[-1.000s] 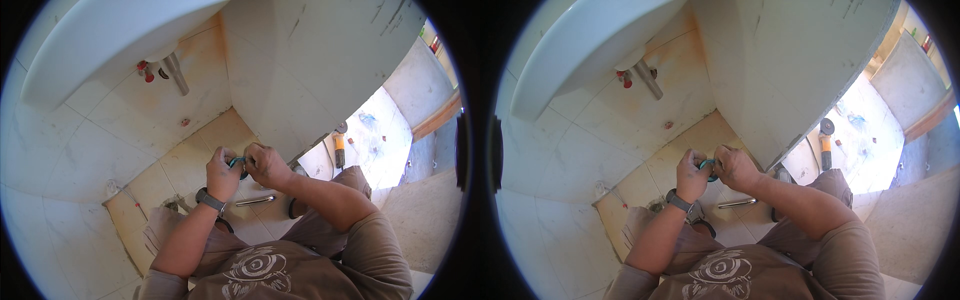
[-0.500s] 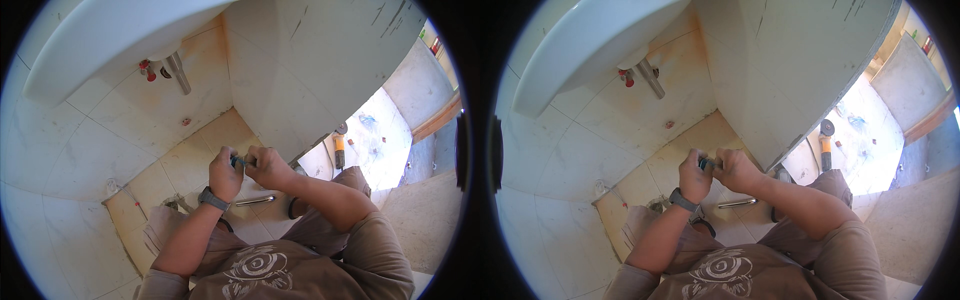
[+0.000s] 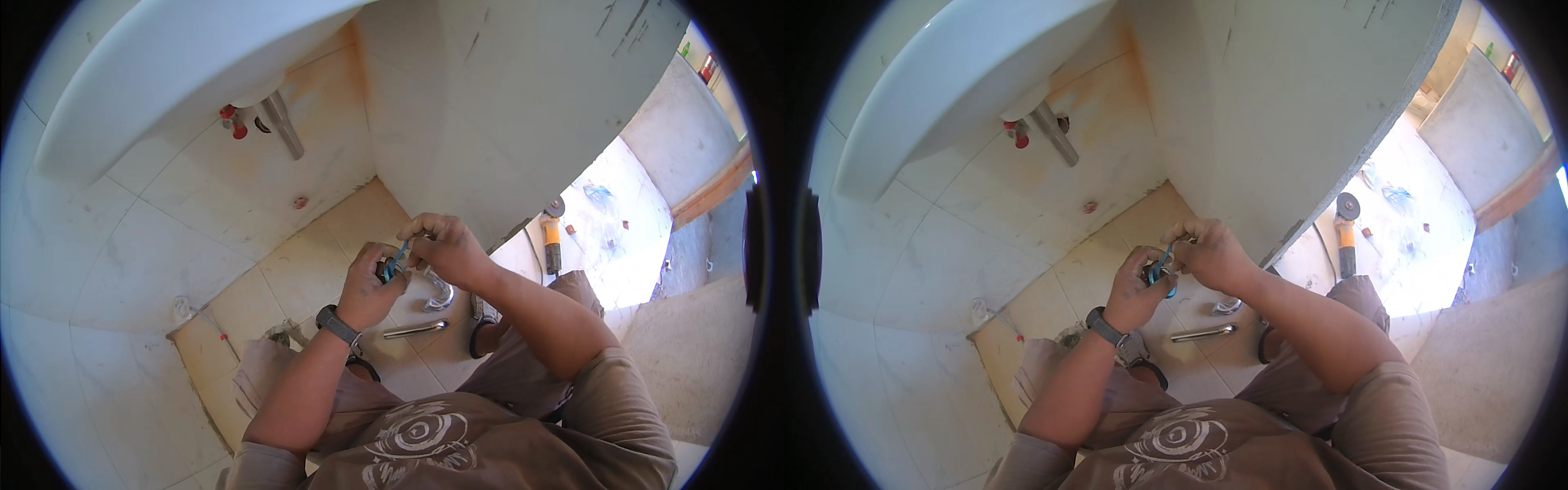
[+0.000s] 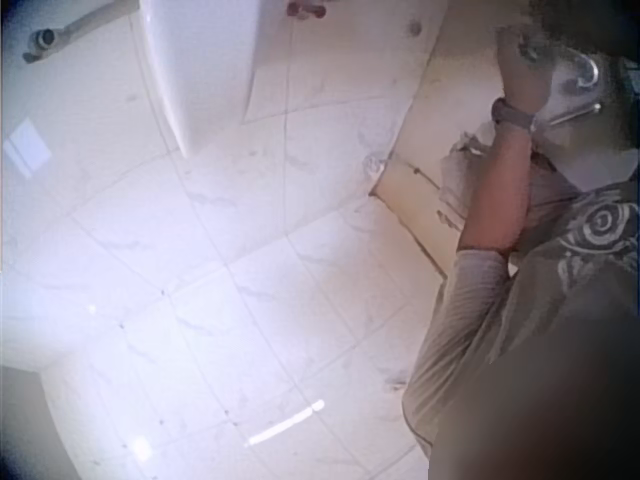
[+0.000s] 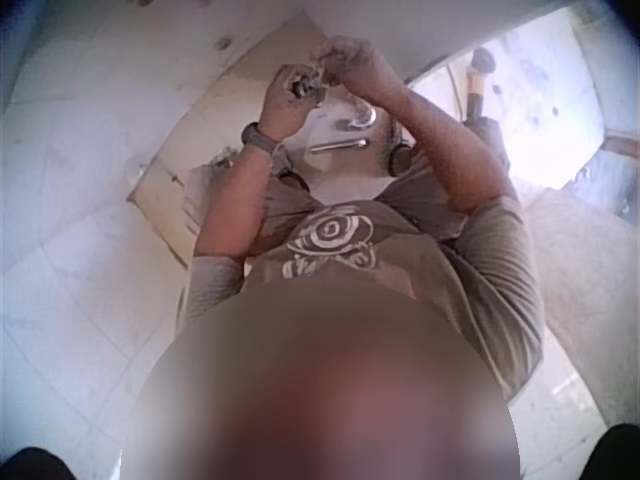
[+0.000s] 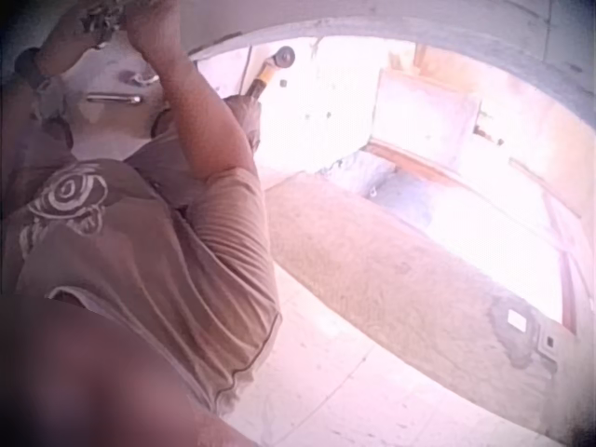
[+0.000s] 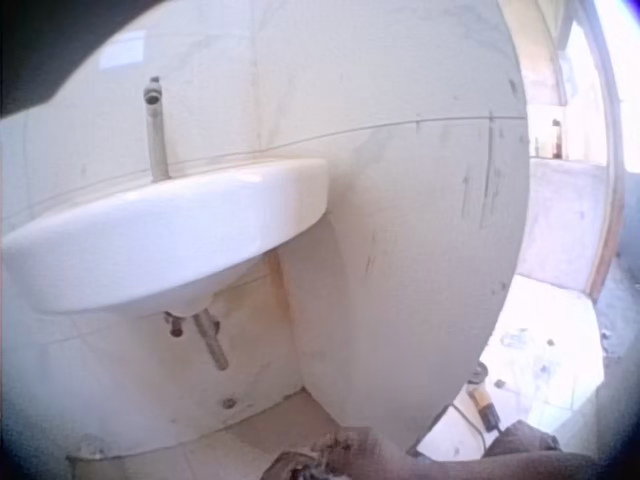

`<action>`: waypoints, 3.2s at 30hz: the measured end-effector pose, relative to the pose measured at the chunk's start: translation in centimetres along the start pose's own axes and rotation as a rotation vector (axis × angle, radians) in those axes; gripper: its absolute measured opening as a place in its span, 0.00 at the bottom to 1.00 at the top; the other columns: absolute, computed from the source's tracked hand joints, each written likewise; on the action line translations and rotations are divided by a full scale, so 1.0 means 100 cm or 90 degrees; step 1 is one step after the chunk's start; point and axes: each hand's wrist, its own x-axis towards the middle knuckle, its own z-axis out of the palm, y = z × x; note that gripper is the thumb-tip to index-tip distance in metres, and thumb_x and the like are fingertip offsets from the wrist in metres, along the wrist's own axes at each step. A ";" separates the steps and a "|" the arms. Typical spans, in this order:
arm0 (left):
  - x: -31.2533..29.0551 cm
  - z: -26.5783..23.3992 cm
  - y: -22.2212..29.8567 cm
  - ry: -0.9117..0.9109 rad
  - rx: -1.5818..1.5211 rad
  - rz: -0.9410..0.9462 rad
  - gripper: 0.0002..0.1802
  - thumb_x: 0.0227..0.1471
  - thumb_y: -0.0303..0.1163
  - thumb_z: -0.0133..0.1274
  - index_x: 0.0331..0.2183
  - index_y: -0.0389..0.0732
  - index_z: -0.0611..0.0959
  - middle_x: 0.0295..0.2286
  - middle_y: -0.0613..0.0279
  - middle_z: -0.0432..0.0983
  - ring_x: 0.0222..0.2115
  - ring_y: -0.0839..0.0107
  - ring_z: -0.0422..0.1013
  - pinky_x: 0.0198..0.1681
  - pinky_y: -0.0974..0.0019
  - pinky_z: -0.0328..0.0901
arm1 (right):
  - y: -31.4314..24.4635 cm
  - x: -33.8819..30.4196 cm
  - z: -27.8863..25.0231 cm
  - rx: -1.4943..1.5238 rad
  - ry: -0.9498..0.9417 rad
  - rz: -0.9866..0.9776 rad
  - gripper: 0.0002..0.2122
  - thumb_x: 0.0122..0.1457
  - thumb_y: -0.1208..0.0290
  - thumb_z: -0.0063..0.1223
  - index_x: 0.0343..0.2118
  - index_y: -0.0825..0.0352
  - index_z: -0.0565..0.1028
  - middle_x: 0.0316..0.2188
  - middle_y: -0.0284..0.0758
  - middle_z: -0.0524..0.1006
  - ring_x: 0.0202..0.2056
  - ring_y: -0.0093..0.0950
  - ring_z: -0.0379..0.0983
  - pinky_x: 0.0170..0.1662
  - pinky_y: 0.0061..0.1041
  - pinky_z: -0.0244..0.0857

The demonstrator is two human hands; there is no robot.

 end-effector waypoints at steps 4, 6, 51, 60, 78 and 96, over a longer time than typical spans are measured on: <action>0.000 -0.002 0.007 -0.064 -0.102 -0.104 0.19 0.53 0.23 0.68 0.44 0.40 0.77 0.35 0.70 0.75 0.34 0.82 0.72 0.37 0.74 0.69 | 0.004 0.002 0.000 0.166 -0.017 0.085 0.11 0.63 0.78 0.46 0.44 0.75 0.78 0.34 0.40 0.81 0.35 0.25 0.82 0.39 0.26 0.78; 0.002 -0.010 0.011 -0.093 -0.051 -0.175 0.20 0.52 0.25 0.69 0.44 0.40 0.77 0.36 0.70 0.75 0.34 0.83 0.72 0.37 0.74 0.70 | 0.007 0.005 0.001 0.200 -0.023 0.074 0.12 0.63 0.78 0.46 0.44 0.75 0.78 0.33 0.41 0.82 0.35 0.27 0.82 0.40 0.26 0.78; 0.008 -0.024 0.012 0.019 0.090 -0.036 0.06 0.65 0.24 0.49 0.43 0.36 0.76 0.25 0.57 0.76 0.22 0.72 0.71 0.29 0.65 0.66 | -0.018 -0.001 -0.011 -0.120 -0.178 -0.014 0.10 0.67 0.65 0.53 0.40 0.68 0.78 0.30 0.31 0.81 0.33 0.21 0.73 0.39 0.26 0.67; 0.022 -0.049 -0.002 0.113 -0.176 -0.179 0.10 0.68 0.26 0.45 0.49 0.37 0.76 0.38 0.56 0.83 0.25 0.76 0.75 0.29 0.71 0.70 | -0.028 -0.019 -0.014 -0.204 -0.205 -0.077 0.10 0.65 0.68 0.56 0.40 0.71 0.79 0.31 0.37 0.82 0.36 0.25 0.78 0.42 0.28 0.70; 0.009 -0.024 0.011 -0.103 -0.103 -0.093 0.16 0.67 0.22 0.45 0.54 0.34 0.77 0.35 0.60 0.80 0.31 0.75 0.77 0.34 0.69 0.73 | 0.004 -0.015 0.015 -0.402 0.013 -0.440 0.14 0.57 0.71 0.63 0.46 0.64 0.79 0.33 0.39 0.79 0.36 0.43 0.79 0.40 0.40 0.74; 0.003 -0.012 0.017 -0.083 0.033 -0.128 0.10 0.63 0.21 0.44 0.45 0.38 0.77 0.22 0.64 0.77 0.24 0.74 0.75 0.28 0.67 0.70 | 0.012 -0.009 0.020 -0.354 -0.036 -0.371 0.07 0.57 0.76 0.56 0.36 0.69 0.71 0.32 0.46 0.76 0.34 0.51 0.77 0.37 0.44 0.72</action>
